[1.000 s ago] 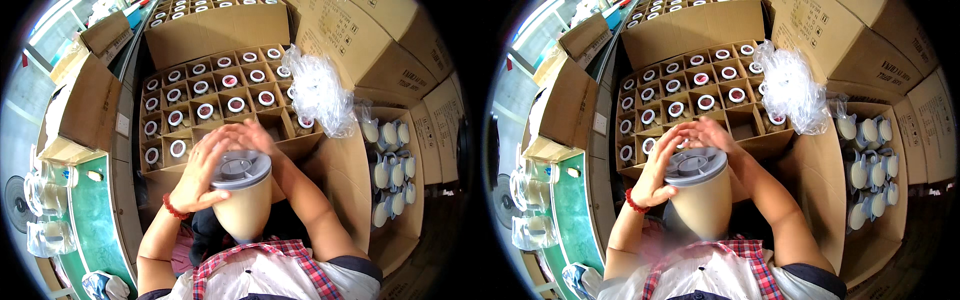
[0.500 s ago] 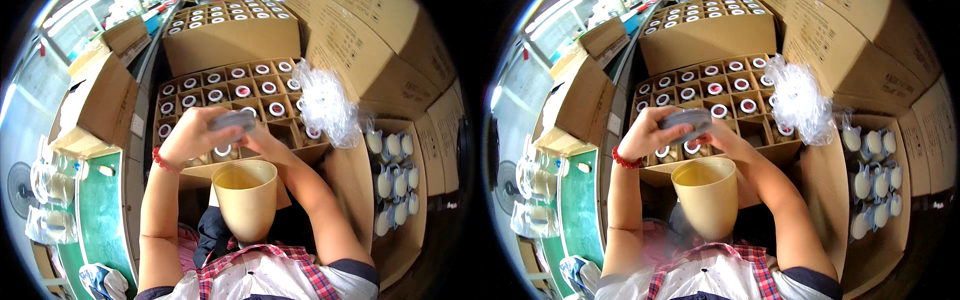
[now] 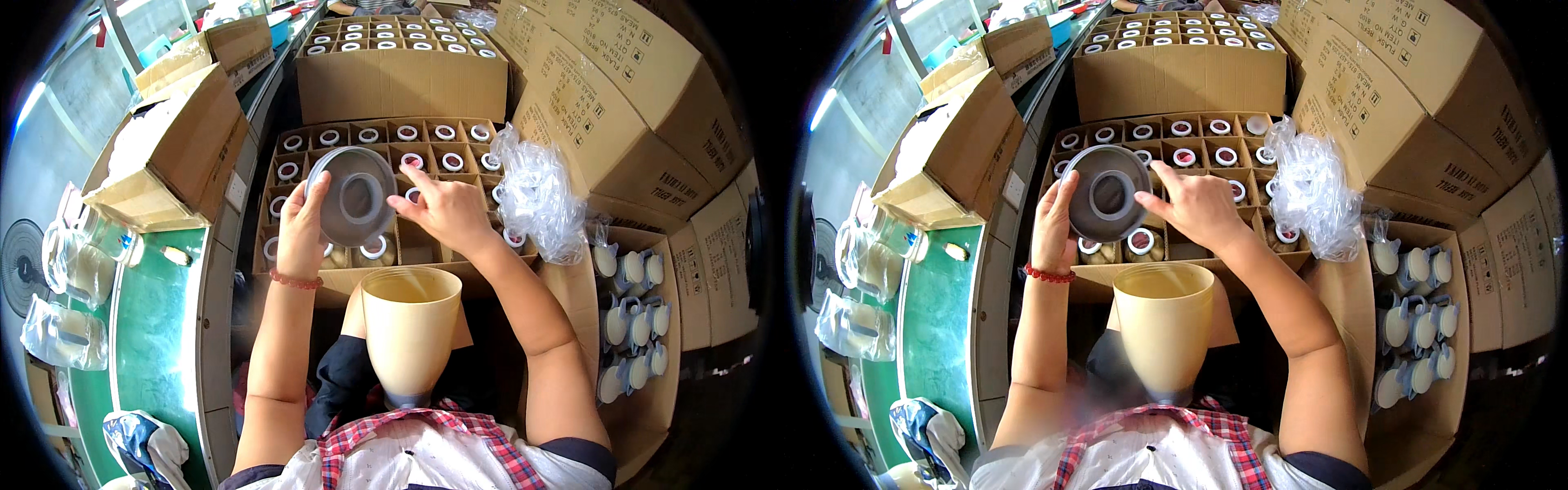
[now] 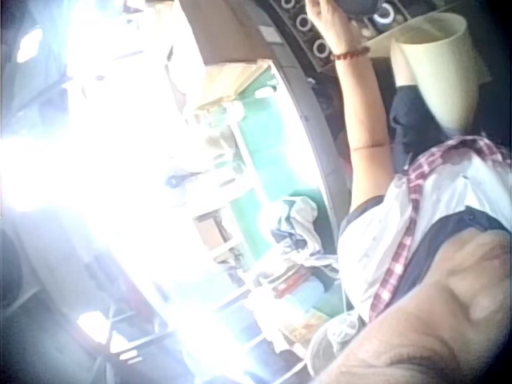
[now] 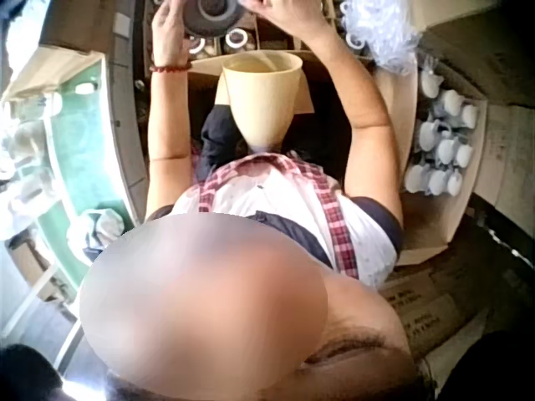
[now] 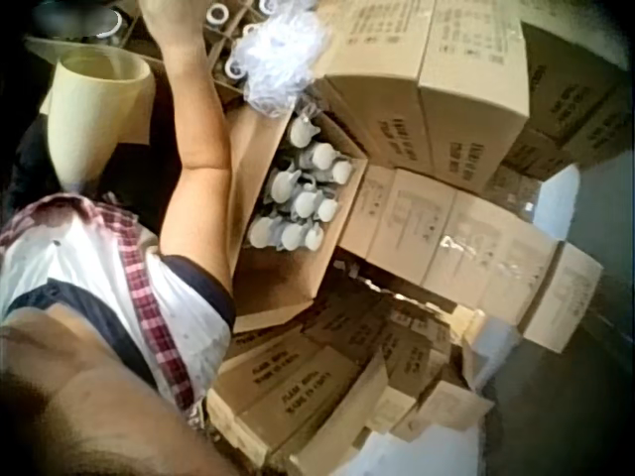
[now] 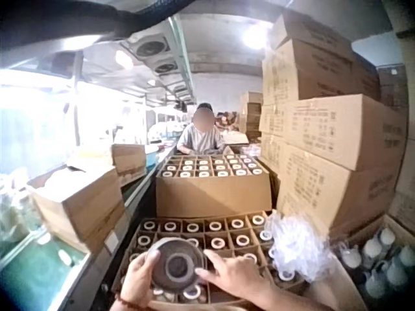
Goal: The person assembles beige plastic containers by inserting a filter into the lid and screwing it onto the container body. The person then places the assembled container into a plastic bag and sets it on the table.
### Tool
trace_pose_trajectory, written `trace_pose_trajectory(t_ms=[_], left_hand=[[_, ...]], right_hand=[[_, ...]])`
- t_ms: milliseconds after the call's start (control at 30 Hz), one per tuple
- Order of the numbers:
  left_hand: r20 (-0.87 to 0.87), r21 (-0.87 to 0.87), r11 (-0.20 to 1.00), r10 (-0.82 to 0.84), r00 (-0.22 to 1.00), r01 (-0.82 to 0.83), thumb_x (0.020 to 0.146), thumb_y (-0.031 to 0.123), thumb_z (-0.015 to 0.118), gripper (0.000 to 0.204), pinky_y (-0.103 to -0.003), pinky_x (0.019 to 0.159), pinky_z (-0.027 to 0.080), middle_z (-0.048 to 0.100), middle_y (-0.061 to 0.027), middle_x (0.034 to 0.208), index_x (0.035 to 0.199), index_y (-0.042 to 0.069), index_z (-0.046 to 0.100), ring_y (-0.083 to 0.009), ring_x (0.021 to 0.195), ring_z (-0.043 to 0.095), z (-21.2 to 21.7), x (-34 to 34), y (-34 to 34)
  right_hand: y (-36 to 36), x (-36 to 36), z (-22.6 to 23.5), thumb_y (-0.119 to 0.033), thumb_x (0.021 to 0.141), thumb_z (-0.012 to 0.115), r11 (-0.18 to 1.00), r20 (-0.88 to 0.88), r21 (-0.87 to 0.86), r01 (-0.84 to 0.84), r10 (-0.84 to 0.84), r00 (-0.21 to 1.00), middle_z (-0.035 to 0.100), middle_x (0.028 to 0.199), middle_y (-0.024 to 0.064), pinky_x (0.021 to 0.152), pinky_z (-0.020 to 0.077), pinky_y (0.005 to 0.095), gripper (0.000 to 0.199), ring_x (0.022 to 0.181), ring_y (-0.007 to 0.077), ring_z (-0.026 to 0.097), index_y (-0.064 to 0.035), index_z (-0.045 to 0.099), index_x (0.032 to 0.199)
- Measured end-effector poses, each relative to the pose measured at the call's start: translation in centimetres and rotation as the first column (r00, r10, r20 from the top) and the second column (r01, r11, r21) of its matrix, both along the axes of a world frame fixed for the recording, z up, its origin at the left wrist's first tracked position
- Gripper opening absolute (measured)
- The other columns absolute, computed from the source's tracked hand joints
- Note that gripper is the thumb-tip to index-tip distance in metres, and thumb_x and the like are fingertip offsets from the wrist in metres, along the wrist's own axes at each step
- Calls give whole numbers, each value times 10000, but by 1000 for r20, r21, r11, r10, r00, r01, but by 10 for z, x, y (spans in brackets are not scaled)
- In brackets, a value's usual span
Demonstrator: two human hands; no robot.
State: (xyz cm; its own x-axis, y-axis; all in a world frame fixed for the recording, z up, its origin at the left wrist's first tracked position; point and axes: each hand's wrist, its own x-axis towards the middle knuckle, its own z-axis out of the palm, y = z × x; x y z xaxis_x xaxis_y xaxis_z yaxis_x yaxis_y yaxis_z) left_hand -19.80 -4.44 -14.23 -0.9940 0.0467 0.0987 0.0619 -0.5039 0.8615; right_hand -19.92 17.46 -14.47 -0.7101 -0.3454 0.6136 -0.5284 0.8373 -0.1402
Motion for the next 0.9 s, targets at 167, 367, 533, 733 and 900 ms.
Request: trace_pose_trajectory(t_ms=[167,367,533,733,900], left_hand=[[82,47,969,238,968,-242,900,143,617,171,-281,655,573,676,-73,924,1022,23,623,-149,787,676,-31,-4,-31],[405,356,826,285,869,-437,1009,245,415,356,-456,1002,440,558,-101,1291,1293,48,495,-249,1190,538,-95,-3,-55],[432,440,859,54,900,-263,975,365,447,343,-412,710,555,633,-135,1058,1047,51,564,-254,887,635,-153,25,-69],[374,447,894,-153,915,-34,939,411,469,407,-490,953,452,617,-160,1194,1049,51,625,-315,1132,558,-172,44,-44],[501,410,902,-97,860,-137,972,500,300,625,-487,1068,359,366,-203,1453,1384,44,417,-364,1240,459,-163,47,-22]], right_hand=[[7,-17,-31,-277,859,666,923,151,-341,-181,244,958,680,738,51,587,527,328,274,655,222,671,-101,645,1067],[3,-56,-134,-266,756,725,868,419,70,-491,422,804,550,1260,94,927,433,420,363,1165,300,500,-129,656,1085],[-25,-71,-168,-307,753,709,784,492,303,-541,358,793,544,1262,66,935,316,425,262,1184,247,465,-171,694,976],[-16,-76,-158,-355,811,669,854,358,117,-508,441,823,587,1182,78,1005,292,457,218,1127,271,503,-149,706,874],[-11,-58,-35,-280,803,700,870,183,147,-471,444,877,565,1198,105,1010,317,468,223,1117,283,519,-88,654,906]])
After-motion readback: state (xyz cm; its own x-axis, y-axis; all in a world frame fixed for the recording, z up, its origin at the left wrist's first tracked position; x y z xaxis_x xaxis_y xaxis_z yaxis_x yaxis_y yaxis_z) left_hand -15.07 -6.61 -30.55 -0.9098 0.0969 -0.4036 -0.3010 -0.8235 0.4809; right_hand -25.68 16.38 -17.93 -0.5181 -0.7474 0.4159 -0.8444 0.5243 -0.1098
